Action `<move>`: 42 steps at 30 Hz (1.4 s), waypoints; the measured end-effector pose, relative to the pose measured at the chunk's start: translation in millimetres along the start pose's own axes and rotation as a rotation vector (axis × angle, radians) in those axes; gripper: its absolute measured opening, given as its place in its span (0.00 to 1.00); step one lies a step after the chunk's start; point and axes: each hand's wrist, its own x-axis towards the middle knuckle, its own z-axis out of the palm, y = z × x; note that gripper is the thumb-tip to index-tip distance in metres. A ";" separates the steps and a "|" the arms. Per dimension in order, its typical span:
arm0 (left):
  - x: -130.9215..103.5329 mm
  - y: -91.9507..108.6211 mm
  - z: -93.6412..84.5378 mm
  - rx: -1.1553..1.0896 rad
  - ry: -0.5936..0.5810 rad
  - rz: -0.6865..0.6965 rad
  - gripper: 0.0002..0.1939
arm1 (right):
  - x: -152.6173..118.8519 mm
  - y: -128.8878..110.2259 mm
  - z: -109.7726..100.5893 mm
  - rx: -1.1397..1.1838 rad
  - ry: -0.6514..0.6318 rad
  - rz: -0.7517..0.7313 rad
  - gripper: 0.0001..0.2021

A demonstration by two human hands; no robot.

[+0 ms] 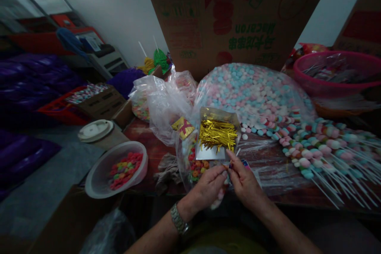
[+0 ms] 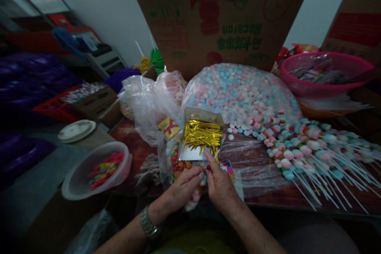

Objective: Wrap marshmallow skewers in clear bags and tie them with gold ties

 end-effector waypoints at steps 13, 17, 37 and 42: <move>1.7 2.6 0.9 -0.586 -0.338 -0.312 0.17 | -10.7 -10.1 -30.4 0.167 -0.152 -0.099 0.11; -1.8 9.8 6.5 -0.643 -0.232 -0.251 0.18 | -7.4 -7.0 -33.3 0.204 -0.169 0.012 0.15; -26.9 76.2 -18.8 -0.191 -0.258 0.141 0.37 | -5.6 -26.8 -31.7 -0.037 0.247 -0.005 0.12; -15.8 46.8 11.2 0.165 -0.068 0.160 0.21 | -8.2 -34.9 -12.2 0.537 0.064 0.297 0.14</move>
